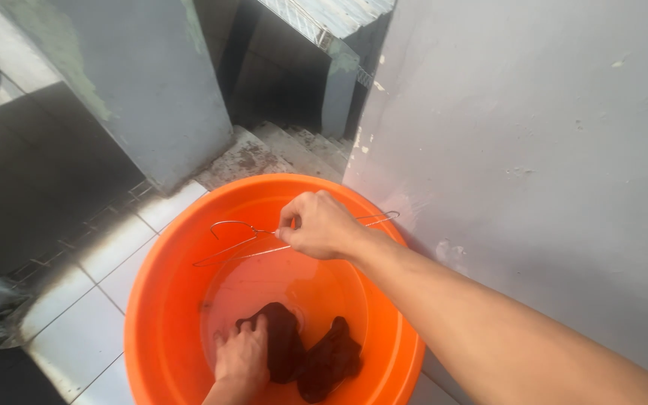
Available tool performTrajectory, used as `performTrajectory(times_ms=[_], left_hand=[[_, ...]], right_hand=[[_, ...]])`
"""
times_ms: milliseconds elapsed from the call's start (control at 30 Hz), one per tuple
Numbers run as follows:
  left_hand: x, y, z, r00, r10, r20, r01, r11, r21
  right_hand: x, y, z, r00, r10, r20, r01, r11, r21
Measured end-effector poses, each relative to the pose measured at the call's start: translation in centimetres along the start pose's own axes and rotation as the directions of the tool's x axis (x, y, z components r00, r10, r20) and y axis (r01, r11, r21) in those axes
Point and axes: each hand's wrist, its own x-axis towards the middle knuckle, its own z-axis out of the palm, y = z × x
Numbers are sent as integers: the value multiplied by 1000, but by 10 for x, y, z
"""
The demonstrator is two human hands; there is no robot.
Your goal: The recorder is washing and hanging black clothes on a hanger for drying.
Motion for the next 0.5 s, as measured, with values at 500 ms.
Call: performTrajectory(times_ms=[500], left_hand=[[30, -43, 50, 978, -110, -176, -53, 688, -724]], right_hand=[[55, 53, 52, 989, -42, -140, -12, 933, -360]])
